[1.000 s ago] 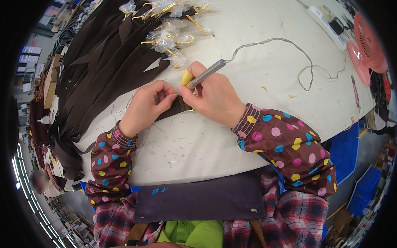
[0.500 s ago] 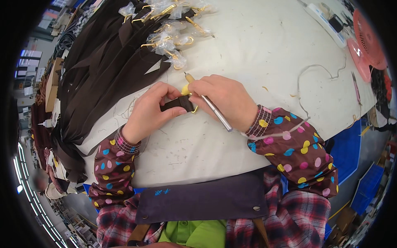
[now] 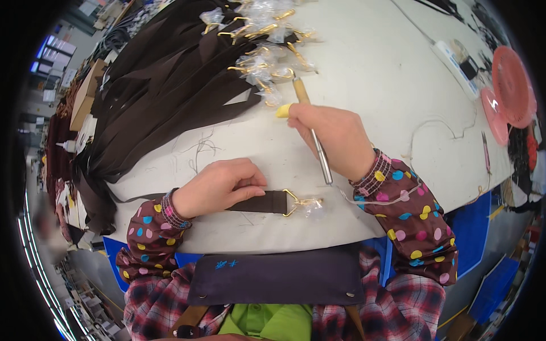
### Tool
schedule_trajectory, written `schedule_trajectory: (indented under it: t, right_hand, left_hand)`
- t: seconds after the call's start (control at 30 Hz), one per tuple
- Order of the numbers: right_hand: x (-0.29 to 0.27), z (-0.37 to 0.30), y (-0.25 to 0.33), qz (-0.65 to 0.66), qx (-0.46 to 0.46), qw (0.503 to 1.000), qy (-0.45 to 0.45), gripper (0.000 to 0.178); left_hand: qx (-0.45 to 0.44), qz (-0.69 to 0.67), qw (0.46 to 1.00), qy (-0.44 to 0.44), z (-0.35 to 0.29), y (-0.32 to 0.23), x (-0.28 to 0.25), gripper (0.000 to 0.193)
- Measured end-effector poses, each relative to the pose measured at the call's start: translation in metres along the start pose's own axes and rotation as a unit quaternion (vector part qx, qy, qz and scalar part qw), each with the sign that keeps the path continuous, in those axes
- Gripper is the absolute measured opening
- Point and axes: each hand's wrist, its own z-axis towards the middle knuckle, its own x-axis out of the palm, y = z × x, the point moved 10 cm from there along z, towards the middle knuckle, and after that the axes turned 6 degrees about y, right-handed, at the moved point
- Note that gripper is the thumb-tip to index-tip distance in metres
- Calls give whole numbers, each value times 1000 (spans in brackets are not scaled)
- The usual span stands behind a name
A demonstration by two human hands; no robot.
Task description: The recorder uses a handheld heating or sealing tool to finish the ends of leather or synthetic straps by applying heat to secure hardware and smooth edges.
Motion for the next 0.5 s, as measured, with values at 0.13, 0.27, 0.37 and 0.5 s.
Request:
schedule_trajectory:
  t: [0.13,0.27,0.37,0.5]
  right_hand:
    - [0,25,20,-124,-59,987,-82,26]
    - [21,34,11,-185,-38,979,-79,35]
    - [14,32,-3,-165,-15,983,-80,34]
    - [-2,31,-4,-161,-69,976,-131,29]
  left_hand:
    - [-14,90,989,-113,-19,9,-32,14]
    - [-18,219,943,-249,-40,12,-69,21]
    - [-12,264,906,-332,-42,9,-98,25]
    - [-12,344,856,-385,-22,11,-121,27]
